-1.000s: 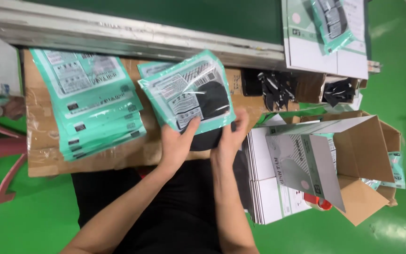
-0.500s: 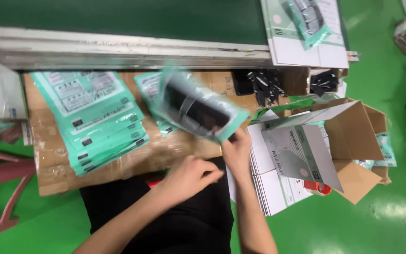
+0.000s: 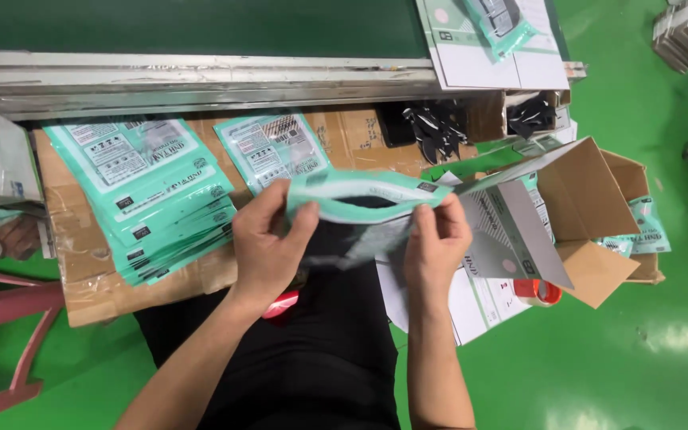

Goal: Packing black face masks into individual green plastic pouches and then into white cardboard boxes for shipping.

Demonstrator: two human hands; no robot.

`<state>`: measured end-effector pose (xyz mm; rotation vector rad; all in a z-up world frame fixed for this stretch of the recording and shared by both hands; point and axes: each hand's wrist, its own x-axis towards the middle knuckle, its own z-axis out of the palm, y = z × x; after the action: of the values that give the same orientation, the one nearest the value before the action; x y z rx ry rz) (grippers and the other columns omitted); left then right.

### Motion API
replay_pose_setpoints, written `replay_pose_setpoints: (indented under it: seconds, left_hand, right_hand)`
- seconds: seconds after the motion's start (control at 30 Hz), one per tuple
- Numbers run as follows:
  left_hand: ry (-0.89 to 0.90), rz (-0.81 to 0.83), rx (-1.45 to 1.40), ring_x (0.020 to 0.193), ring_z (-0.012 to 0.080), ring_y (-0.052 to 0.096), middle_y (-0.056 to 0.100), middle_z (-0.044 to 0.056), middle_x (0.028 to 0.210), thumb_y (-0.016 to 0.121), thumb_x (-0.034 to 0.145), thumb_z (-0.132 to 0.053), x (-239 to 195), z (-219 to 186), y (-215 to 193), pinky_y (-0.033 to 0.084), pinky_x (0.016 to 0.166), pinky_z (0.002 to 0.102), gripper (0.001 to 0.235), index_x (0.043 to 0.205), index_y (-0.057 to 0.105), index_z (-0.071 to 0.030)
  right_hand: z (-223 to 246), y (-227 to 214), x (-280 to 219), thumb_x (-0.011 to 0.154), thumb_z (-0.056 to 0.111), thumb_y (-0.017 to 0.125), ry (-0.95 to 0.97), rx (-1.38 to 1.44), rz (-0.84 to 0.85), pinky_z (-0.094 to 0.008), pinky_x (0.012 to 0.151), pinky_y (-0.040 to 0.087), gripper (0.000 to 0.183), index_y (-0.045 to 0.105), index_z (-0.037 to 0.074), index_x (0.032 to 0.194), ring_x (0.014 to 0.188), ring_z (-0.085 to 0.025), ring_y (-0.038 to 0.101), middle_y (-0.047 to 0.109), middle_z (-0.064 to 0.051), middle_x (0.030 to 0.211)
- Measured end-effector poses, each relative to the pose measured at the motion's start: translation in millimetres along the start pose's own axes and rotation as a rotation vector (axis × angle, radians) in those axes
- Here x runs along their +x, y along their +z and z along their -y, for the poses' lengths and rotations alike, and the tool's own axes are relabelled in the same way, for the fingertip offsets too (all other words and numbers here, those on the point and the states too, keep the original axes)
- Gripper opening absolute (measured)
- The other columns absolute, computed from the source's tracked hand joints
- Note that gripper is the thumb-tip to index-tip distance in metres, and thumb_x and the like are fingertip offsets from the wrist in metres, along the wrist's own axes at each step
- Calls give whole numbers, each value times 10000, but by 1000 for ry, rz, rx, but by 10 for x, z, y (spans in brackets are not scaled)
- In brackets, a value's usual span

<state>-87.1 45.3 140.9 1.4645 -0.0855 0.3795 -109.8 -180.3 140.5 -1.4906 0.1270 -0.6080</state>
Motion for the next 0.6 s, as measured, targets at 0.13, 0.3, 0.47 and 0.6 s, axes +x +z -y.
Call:
replay_pose_setpoints:
  seconds: [0.13, 0.3, 0.47, 0.6]
  left_hand:
    - [134, 141, 18, 628, 107, 510, 617, 31, 771, 707, 947, -51, -75, -150, -39, 417, 567, 287, 76, 953, 669, 16]
    - [221, 174, -11, 716, 126, 643, 669, 42, 828, 695, 959, -30, -97, -195, 41, 504, 661, 272, 66, 916, 659, 6]
    - [190, 187, 22, 863, 160, 725, 756, 87, 948, 730, 934, -6, 17, -189, 75, 571, 772, 277, 105, 1036, 730, 23]
    - [169, 273, -34, 920, 184, 727, 762, 110, 1000, 740, 879, -3, 173, -285, 233, 576, 833, 308, 163, 1041, 736, 15]
  right_hand:
    - [87, -176, 13, 1027, -4, 653, 4, 185, 94, -239, 848, 456, 34, 627, 4, 1048, 903, -92, 581, 662, -29, 998]
    - [212, -74, 13, 1041, 33, 665, -70, 213, 108, -254, 918, 475, 81, 626, -21, 995, 912, -90, 585, 645, -32, 985]
    - [278, 90, 111, 976, 42, 660, 188, 107, 210, -274, 829, 498, 64, 638, -1, 1018, 871, -111, 611, 668, -39, 954]
    - [99, -31, 374, 951, 59, 707, 303, 286, 270, -323, 823, 526, 120, 626, -24, 983, 853, -168, 637, 681, -82, 946]
